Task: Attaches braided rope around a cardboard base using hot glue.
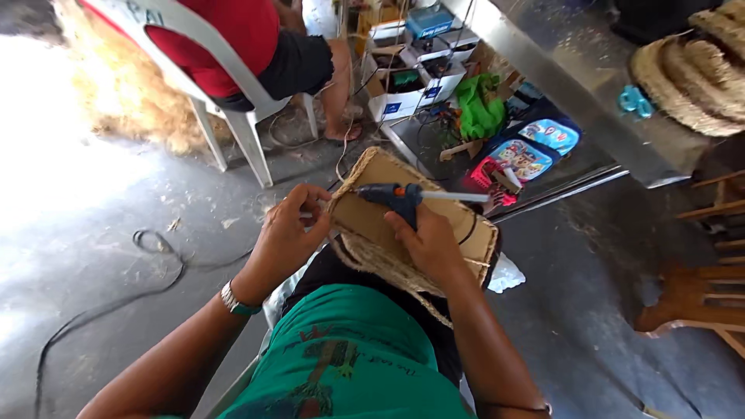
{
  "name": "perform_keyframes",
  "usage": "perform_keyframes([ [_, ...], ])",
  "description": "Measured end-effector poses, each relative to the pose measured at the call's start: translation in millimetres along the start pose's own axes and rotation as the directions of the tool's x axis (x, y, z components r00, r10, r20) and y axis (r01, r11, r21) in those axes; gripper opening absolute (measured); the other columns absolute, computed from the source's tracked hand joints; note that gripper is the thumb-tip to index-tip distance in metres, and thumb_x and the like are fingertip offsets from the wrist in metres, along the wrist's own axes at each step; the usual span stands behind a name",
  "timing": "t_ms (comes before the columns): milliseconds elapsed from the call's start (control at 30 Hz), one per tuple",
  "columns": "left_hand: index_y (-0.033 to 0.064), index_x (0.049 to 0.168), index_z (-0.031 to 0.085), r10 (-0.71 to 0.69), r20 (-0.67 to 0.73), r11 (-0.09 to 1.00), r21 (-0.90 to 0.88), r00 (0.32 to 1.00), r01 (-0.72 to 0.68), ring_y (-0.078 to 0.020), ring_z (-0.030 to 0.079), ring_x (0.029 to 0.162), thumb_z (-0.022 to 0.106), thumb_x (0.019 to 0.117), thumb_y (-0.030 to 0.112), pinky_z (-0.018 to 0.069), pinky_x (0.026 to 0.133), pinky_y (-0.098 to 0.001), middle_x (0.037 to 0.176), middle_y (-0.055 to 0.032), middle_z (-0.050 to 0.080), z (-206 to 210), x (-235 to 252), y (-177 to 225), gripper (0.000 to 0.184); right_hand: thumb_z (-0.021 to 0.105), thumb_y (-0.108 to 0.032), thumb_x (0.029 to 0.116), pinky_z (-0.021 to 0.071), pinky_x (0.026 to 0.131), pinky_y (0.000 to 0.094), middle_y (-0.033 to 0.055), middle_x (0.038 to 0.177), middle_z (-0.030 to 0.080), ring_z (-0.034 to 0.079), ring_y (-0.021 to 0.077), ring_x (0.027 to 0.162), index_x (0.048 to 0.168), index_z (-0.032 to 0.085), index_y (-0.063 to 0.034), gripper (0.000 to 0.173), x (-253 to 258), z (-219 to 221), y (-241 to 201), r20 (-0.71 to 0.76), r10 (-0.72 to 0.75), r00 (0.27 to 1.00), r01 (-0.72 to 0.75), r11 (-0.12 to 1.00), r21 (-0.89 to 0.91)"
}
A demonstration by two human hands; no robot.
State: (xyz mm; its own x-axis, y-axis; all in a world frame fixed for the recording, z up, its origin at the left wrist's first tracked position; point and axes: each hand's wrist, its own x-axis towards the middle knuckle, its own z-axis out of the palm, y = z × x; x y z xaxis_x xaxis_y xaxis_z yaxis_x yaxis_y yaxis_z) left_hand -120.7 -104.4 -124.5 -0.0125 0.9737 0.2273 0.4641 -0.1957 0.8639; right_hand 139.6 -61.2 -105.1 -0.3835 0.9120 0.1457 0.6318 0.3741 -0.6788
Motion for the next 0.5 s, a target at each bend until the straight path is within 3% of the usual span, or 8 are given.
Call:
perform_keyframes([
  [67,0.016,0.129,0.059,0.003,0.02,1.0,0.011,1.0,-0.004,-0.0111,0.069,0.085,0.066,0.0979,0.028,0.0609,0.073,-0.0329,0.099,-0.0015,0.069,-1,-2,-9,0.034,0.057,-0.041,0.105,0.0615,0.076,0.0411,0.0119,0.09,0.071,0.071,0.0202,0.079,0.121,0.064,0.0009,0.045,-2,3,-6,0.047,0.01,0.999,-0.012,0.999,0.04],
  [133,0.0091,0.128,0.061,0.048,0.027,0.999,0.016,0.998,-0.049,-0.0094,0.068,0.088,0.066,0.097,0.033,0.0598,0.077,-0.0302,0.103,-0.0048,0.07,2,2,-13,0.04,0.057,-0.038,0.1052,0.0582,0.091,0.0423,0.0165,0.106,0.073,0.072,0.0233,0.097,0.128,0.063,0.0025,0.047,-2,-1,-10,0.087,0.023,0.996,-0.03,0.996,0.082],
  [167,0.0033,0.127,0.06,0.069,0.03,0.998,0.011,0.997,-0.069,-0.0089,0.067,0.087,0.066,0.0962,0.029,0.0591,0.077,-0.0289,0.101,-0.0076,0.069,2,3,-12,0.041,0.058,-0.036,0.1054,0.0564,0.095,0.044,0.0186,0.11,0.072,0.072,0.0257,0.102,0.13,0.062,0.0032,0.047,-2,-4,-11,0.088,0.028,0.996,-0.037,0.994,0.105],
  [300,-0.0126,0.127,0.051,0.039,0.085,0.999,-0.014,0.996,-0.037,-0.0085,0.063,0.083,0.061,0.0951,0.009,0.0562,0.077,-0.0267,0.098,-0.0151,0.063,1,6,5,0.04,0.058,-0.035,0.1059,0.0559,0.092,0.0491,0.0221,0.106,0.071,0.071,0.0316,0.099,0.128,0.061,0.0062,0.047,0,-6,-11,0.065,0.028,0.997,-0.036,0.99,0.136],
  [400,-0.0126,0.128,0.05,0.042,0.082,0.999,-0.027,0.996,-0.04,-0.0065,0.062,0.083,0.061,0.0955,0.009,0.0557,0.076,-0.0243,0.098,-0.0131,0.062,2,5,6,0.04,0.057,-0.036,0.1063,0.0563,0.087,0.0506,0.0231,0.102,0.07,0.07,0.0334,0.094,0.126,0.06,0.0074,0.048,-3,-7,-16,0.098,0.013,0.995,-0.026,0.992,0.125],
  [500,-0.0126,0.128,0.049,0.043,0.084,0.999,-0.028,0.996,-0.041,-0.0068,0.062,0.083,0.061,0.0948,0.007,0.056,0.076,-0.0249,0.098,-0.0126,0.062,2,5,3,0.041,0.056,-0.037,0.1065,0.0562,0.088,0.0492,0.023,0.104,0.069,0.07,0.0329,0.096,0.125,0.06,0.0075,0.048,-1,-3,-13,0.083,0.016,0.996,-0.028,0.989,0.146],
])
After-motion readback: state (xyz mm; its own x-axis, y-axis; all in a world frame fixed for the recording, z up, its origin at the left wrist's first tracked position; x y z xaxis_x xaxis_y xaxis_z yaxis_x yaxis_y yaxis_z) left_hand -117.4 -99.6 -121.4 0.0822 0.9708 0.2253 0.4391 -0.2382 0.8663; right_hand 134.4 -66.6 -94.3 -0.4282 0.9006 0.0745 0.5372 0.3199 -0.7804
